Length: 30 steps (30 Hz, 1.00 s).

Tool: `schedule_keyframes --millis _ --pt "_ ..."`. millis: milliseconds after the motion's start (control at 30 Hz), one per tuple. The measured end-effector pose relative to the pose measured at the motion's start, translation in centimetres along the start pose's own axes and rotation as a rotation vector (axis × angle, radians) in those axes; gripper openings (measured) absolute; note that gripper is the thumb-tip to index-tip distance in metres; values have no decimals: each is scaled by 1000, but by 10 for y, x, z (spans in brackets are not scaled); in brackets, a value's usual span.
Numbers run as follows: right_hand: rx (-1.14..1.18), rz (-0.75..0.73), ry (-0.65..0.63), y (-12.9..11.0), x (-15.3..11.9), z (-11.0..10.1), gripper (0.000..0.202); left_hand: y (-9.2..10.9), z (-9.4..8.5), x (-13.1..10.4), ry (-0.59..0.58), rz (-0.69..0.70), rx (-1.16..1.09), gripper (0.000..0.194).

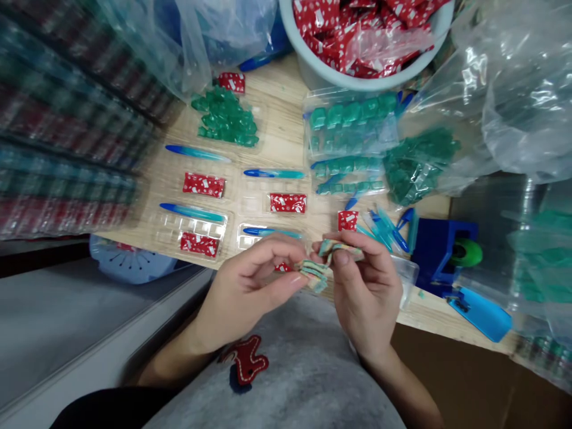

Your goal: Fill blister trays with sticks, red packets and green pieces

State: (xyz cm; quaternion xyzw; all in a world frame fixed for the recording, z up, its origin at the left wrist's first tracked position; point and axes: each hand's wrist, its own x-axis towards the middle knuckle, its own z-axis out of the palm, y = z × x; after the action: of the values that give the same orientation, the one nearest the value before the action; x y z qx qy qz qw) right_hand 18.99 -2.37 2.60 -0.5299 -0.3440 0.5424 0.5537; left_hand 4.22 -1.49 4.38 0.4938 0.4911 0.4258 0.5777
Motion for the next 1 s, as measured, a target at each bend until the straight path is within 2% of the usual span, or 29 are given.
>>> schedule_keyframes --millis 200,467,633,733,833,900,1000 --pt "74 -38 -49 -2 0 7 13 -3 7 -2 156 16 126 16" --pt "-6 -186 -25 1 -5 11 20 -5 12 -8 176 88 257 27" --pt "-62 -231 -86 -1 -6 8 26 -8 8 -7 140 138 336 27" --pt "-74 -178 -138 1 -6 4 23 -12 7 -6 131 156 298 20" --pt "-16 -72 -169 8 -6 1 15 -16 6 -9 132 111 234 13" --pt "45 39 -162 16 -5 -1 10 -22 0 -12 153 14 181 9" --pt "110 195 -109 26 -2 -6 8 -35 -24 -14 309 -182 165 4"
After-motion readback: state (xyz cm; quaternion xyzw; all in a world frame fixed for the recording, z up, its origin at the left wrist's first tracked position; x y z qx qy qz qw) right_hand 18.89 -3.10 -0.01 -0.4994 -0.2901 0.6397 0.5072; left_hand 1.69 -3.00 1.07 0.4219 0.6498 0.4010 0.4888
